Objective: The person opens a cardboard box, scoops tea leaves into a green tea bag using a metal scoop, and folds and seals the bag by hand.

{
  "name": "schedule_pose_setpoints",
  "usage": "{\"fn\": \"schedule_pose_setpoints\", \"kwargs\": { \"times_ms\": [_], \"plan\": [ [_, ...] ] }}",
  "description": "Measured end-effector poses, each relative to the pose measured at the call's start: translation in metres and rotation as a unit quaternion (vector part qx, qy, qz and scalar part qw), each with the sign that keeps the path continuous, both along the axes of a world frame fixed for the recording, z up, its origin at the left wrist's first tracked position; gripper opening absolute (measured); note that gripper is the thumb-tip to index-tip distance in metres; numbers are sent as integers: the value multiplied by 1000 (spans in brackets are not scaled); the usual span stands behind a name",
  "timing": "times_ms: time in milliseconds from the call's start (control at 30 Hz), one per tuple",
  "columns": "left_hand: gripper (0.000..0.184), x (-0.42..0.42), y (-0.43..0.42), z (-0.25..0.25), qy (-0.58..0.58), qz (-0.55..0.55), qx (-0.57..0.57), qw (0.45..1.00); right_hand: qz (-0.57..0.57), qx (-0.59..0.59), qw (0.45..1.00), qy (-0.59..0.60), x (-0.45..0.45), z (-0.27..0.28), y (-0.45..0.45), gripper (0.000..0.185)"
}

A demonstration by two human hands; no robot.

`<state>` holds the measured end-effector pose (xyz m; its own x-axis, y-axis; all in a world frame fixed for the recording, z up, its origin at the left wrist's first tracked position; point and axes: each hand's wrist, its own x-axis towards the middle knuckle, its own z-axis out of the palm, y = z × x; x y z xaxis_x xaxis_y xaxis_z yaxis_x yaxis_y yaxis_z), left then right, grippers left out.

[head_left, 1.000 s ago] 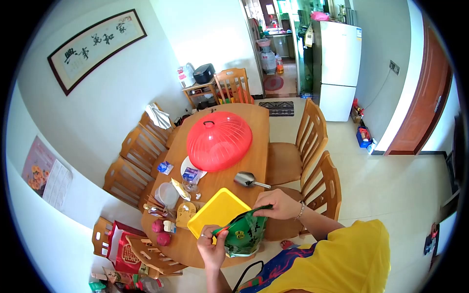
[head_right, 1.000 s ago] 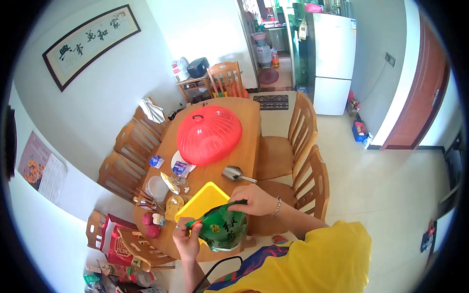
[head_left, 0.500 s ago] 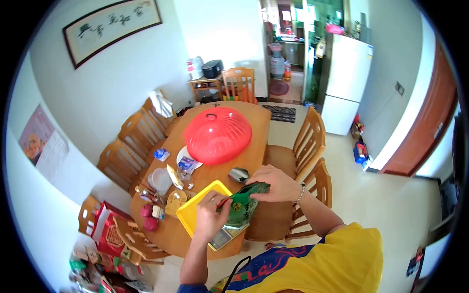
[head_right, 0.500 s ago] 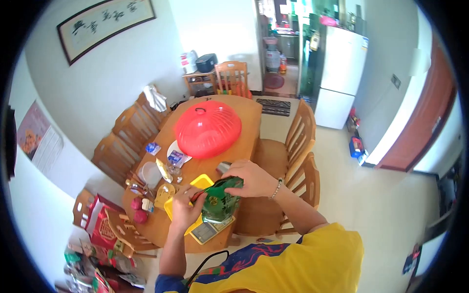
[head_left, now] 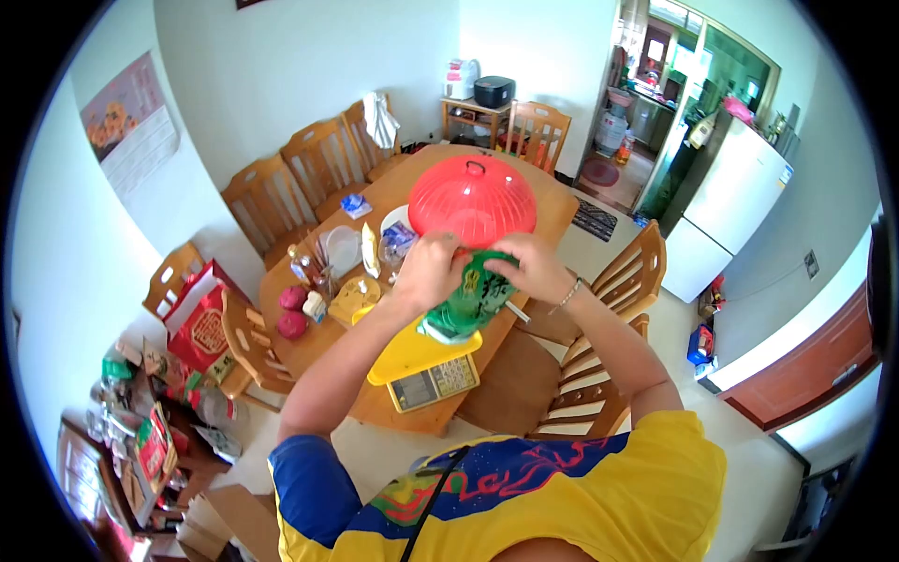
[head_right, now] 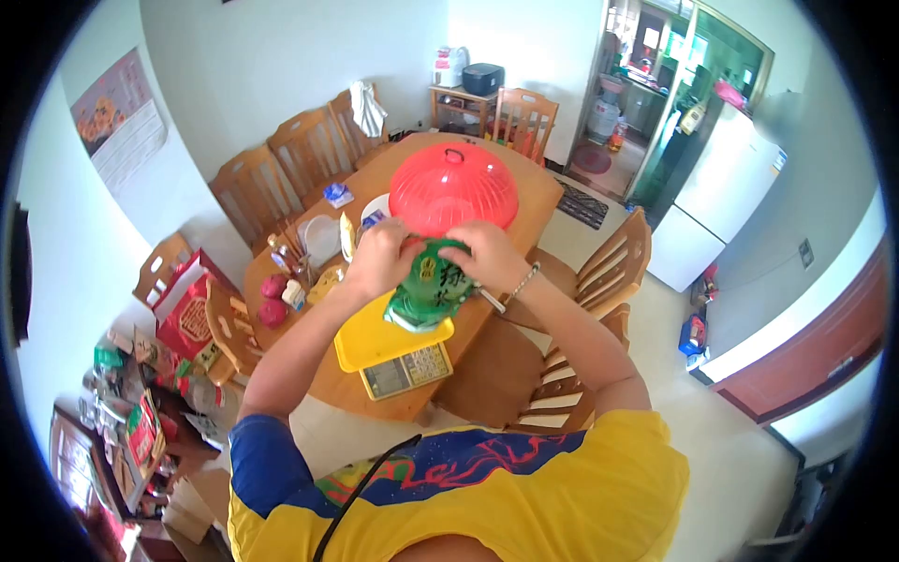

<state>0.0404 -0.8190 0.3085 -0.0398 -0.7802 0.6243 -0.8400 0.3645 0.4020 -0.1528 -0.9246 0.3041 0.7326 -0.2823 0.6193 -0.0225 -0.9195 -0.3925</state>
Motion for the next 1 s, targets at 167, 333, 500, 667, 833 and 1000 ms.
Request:
{"fn": "schedule_pose_setpoints", "kwargs": {
  "times_ms": [167,333,500,667,833,1000],
  "plan": [
    [12,13,-9,7,-32,54,-71,995,-16,-61,998,-20,29,9,-10,16],
    [16,37,-13,27,-131,64,-16,989,-3,-72,997,-8,49,21,-14,16],
    [12,44,-14,26,-185,84,11,979,31,-71,997,8,64,20,-21,17],
    [14,52,-13,24,-206,113,0,972,26,-105,993,57,72,26,-24,19],
    [14,52,-8,32,-260,134,34,956,37,-85,995,39,89,24,-20,17],
    [14,54,-6,24,-285,164,23,944,36,-84,994,61,96,21,-27,18]
  ]
}}
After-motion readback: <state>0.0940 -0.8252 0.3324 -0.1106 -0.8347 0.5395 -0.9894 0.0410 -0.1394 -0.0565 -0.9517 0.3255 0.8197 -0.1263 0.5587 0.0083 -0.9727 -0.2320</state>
